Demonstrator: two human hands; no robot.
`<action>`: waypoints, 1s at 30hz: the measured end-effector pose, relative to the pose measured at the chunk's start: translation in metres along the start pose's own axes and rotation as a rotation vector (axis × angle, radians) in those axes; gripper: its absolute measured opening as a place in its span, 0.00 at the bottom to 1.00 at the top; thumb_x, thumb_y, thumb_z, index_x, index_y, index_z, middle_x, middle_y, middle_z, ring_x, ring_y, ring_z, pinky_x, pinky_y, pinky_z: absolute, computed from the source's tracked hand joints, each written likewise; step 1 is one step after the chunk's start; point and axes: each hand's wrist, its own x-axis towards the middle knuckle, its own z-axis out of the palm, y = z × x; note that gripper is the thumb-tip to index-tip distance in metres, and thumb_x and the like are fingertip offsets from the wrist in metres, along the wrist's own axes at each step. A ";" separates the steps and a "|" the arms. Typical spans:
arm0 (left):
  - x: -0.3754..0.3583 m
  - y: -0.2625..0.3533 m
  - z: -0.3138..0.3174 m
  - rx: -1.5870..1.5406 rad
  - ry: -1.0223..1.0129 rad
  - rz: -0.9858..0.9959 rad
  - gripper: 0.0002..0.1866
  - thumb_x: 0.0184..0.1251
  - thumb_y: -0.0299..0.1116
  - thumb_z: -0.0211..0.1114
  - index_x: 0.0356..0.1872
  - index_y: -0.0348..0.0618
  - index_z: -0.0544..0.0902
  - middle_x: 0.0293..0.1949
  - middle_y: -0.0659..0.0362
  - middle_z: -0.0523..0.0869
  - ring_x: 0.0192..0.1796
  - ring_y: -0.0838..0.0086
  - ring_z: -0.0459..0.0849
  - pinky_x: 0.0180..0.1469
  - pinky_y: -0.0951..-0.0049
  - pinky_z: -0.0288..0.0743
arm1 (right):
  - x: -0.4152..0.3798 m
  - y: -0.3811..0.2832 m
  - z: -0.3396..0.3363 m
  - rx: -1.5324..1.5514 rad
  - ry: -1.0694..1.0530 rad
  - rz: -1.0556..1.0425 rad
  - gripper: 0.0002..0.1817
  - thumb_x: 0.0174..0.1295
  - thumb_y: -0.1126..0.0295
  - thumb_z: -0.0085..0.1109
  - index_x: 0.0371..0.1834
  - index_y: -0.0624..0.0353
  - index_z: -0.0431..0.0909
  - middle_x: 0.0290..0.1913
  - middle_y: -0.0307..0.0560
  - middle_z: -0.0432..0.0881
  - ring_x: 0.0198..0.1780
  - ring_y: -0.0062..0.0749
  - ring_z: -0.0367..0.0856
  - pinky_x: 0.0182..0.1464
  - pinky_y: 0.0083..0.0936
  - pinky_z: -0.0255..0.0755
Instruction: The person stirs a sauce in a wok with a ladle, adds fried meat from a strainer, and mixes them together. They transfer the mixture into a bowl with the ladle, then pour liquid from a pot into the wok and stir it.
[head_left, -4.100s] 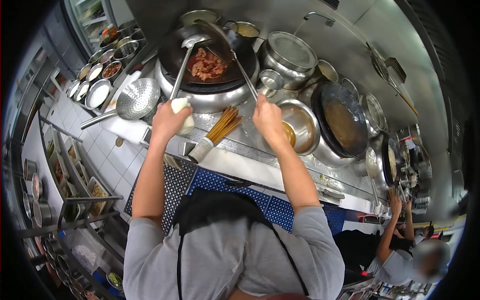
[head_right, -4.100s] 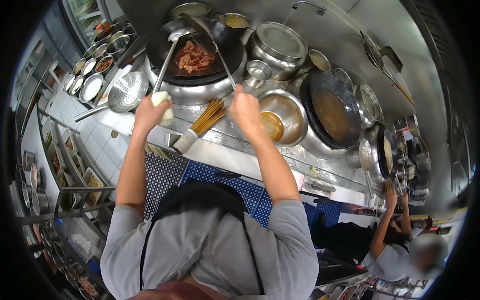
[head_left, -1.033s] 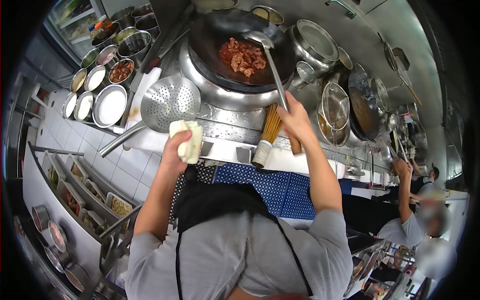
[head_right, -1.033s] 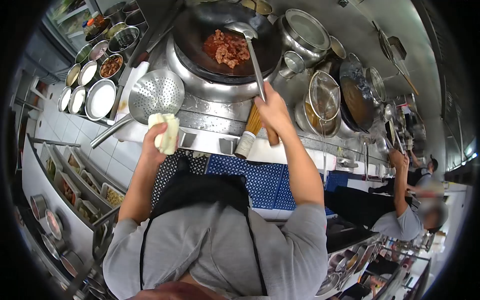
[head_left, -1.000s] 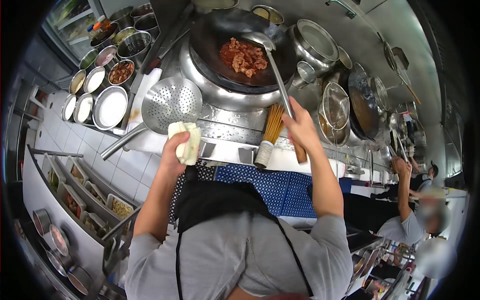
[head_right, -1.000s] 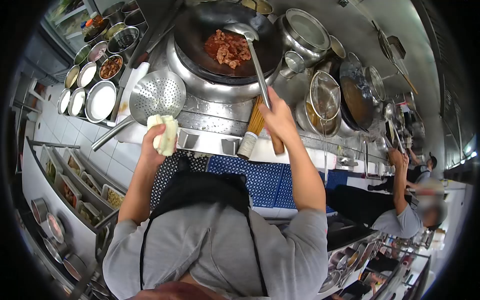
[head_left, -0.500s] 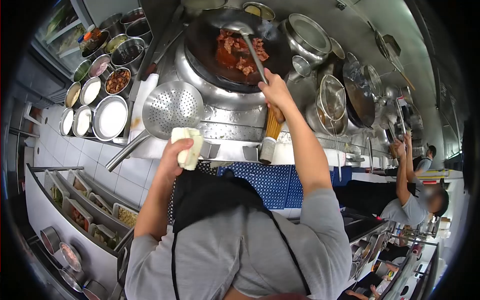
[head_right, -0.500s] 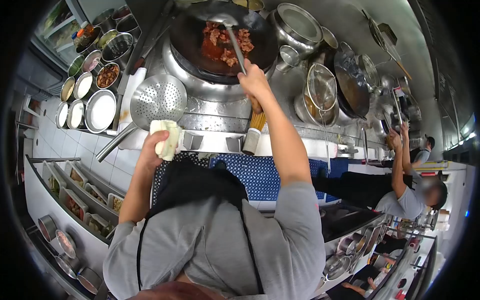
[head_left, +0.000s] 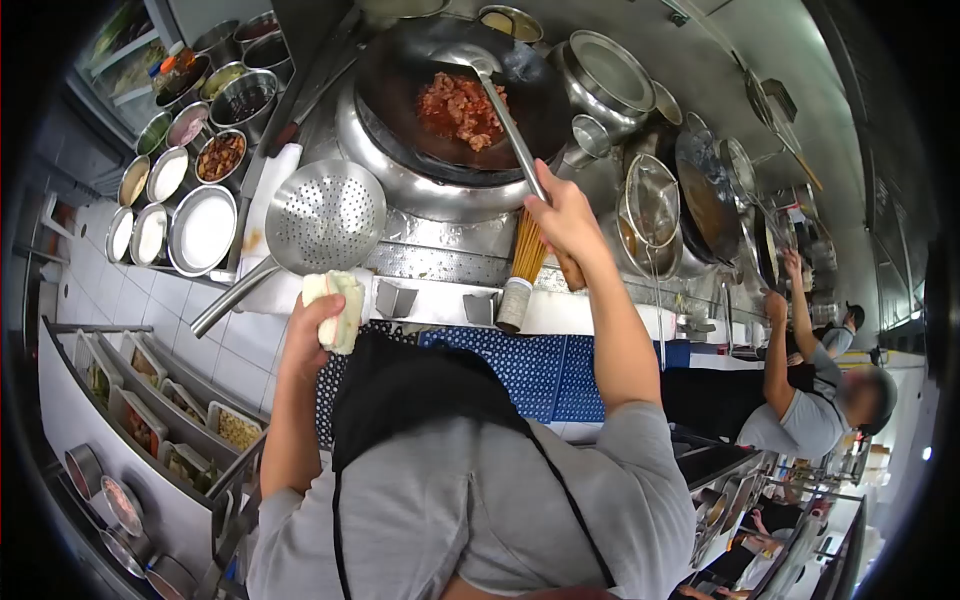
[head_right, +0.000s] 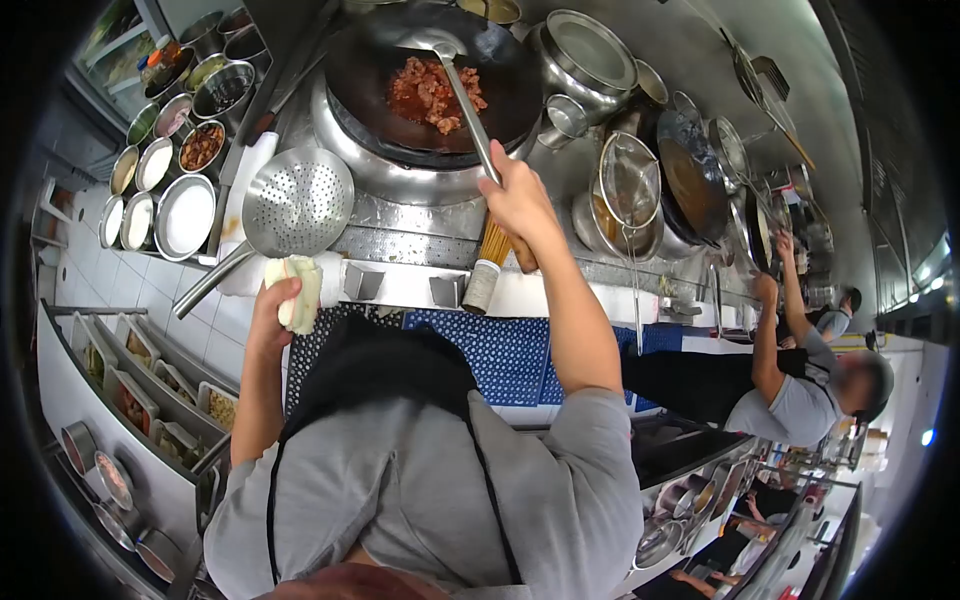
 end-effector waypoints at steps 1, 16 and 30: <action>-0.002 -0.001 -0.001 0.003 0.002 -0.010 0.26 0.51 0.36 0.66 0.51 0.33 0.75 0.38 0.54 0.83 0.35 0.70 0.84 0.35 0.70 0.81 | -0.007 0.002 -0.001 -0.032 -0.007 0.007 0.33 0.61 0.71 0.55 0.72 0.59 0.61 0.21 0.51 0.77 0.17 0.33 0.78 0.21 0.32 0.71; 0.007 0.000 0.017 -0.014 -0.089 0.003 0.27 0.52 0.37 0.67 0.52 0.32 0.75 0.39 0.51 0.83 0.36 0.66 0.85 0.38 0.68 0.81 | 0.025 0.025 0.007 0.004 -0.053 0.053 0.31 0.62 0.70 0.55 0.71 0.60 0.63 0.21 0.52 0.79 0.17 0.32 0.77 0.21 0.31 0.71; 0.001 0.003 0.017 -0.006 -0.110 -0.003 0.26 0.52 0.36 0.67 0.52 0.32 0.75 0.39 0.52 0.83 0.37 0.68 0.85 0.38 0.70 0.81 | 0.032 0.009 0.010 0.098 0.094 0.001 0.32 0.61 0.71 0.55 0.71 0.62 0.61 0.21 0.50 0.77 0.15 0.30 0.76 0.18 0.31 0.70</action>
